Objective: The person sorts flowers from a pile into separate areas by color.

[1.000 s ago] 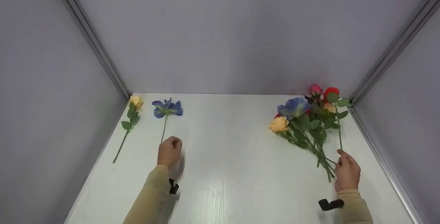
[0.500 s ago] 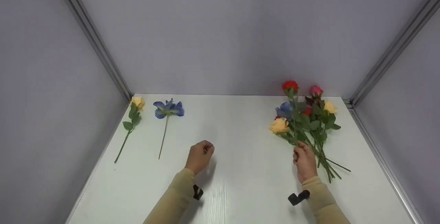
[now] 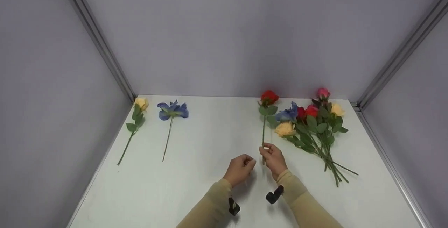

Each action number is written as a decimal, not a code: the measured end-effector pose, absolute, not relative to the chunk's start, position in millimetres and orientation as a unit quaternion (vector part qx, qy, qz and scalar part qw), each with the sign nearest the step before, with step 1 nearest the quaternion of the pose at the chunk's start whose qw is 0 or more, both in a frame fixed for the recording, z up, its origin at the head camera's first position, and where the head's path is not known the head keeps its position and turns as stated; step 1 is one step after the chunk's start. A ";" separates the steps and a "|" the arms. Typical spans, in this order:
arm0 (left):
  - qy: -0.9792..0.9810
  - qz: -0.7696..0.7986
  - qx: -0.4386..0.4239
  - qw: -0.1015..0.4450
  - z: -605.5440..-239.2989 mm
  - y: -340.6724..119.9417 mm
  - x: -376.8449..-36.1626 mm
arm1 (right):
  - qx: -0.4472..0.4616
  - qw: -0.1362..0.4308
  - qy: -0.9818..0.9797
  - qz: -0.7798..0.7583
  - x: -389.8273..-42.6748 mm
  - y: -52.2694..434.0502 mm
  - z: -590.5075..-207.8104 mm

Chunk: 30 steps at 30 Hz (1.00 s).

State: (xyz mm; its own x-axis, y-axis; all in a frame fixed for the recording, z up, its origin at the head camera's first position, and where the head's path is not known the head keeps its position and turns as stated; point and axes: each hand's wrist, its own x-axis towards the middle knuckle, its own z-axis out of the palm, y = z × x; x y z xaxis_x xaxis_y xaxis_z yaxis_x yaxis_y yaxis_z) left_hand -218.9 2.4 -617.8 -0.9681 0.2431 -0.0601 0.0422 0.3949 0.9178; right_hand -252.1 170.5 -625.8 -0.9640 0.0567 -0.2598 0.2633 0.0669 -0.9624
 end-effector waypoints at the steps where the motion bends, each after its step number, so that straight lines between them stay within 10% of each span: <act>1: 0.824 0.552 0.078 0.101 -619.1 4.0 -218.6 | 0.107 0.089 0.727 -0.672 -252.7 166.4 -628.0; 16: 0.872 0.488 0.015 0.031 -638.6 -22.4 -222.7 | 0.030 0.150 0.764 -0.627 -255.6 144.9 -642.3; 30: 0.963 0.265 -0.051 -0.016 -645.7 -101.8 -233.9 | 0.075 0.121 0.799 -0.584 -234.8 272.1 -630.2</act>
State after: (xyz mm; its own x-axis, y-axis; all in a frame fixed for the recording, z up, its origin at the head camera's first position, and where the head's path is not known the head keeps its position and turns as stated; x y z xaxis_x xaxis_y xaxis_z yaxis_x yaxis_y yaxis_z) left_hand -233.9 -101.8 -645.7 -0.9943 -0.1065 0.0040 -0.0895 0.8548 0.5112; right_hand -234.8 272.1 -630.2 -0.9593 -0.0218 -0.2816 0.2616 0.3075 -0.9149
